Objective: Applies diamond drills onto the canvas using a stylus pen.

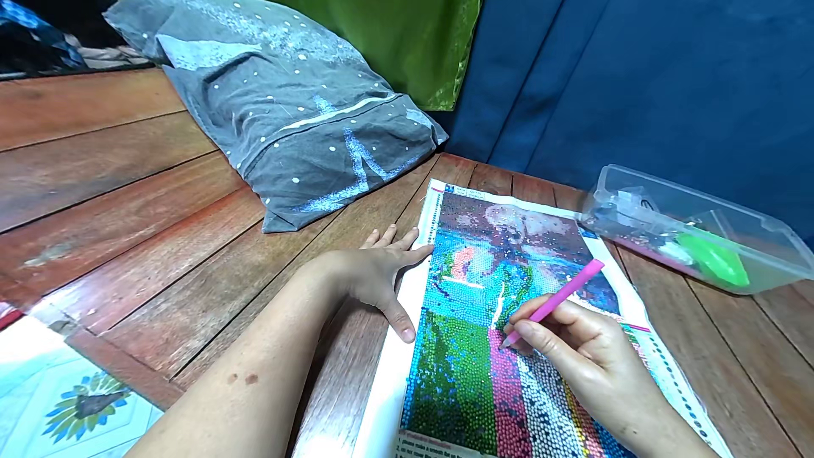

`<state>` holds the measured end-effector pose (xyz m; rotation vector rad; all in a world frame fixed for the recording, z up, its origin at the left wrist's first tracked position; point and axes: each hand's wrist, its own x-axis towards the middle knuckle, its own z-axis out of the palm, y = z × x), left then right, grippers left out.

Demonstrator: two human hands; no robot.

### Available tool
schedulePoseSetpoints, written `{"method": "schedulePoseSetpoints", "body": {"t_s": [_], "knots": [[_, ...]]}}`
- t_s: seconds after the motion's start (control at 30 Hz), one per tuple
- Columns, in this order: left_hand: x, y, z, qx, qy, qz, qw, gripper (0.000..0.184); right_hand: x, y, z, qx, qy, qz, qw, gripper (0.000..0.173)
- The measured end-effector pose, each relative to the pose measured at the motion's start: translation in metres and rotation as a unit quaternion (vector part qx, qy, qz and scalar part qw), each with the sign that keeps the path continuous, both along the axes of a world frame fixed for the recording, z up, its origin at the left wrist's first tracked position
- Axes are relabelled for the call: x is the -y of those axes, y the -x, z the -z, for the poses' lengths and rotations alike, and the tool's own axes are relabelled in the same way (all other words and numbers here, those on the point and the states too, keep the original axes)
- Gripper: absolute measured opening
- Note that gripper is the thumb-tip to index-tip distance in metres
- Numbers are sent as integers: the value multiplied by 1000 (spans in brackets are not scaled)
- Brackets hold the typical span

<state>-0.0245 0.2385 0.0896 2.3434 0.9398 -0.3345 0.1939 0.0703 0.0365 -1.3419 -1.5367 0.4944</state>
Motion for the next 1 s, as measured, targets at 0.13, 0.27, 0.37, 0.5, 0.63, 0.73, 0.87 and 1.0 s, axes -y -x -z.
{"method": "schedulePoseSetpoints", "body": {"t_s": [0.13,0.27,0.37,0.5,0.63,0.73,0.87,1.0], "knots": [[-1,0,0,-7,-6,2,1000,127,0,0,1,1,-2,0,1000,14],[-1,0,0,-6,-5,5,1000,127,0,0,2,1,-6,-3,1000,13],[-1,-1,0,-6,-5,6,1000,128,-1,0,1,24,-12,-6,1000,15],[-1,-1,2,-2,-5,2,1000,128,-1,1,2,80,-37,-8,996,20],[-2,-1,2,-6,-7,3,1000,128,-1,5,2,144,-70,-2,987,22],[-2,-1,2,-6,-9,3,1000,128,-2,5,1,155,-73,-3,985,23],[-3,0,2,-2,-6,1,1000,128,-2,3,1,69,-20,7,997,17],[-3,0,3,-2,-8,3,1000,128,0,-1,-6,-33,11,19,999,12]]}}
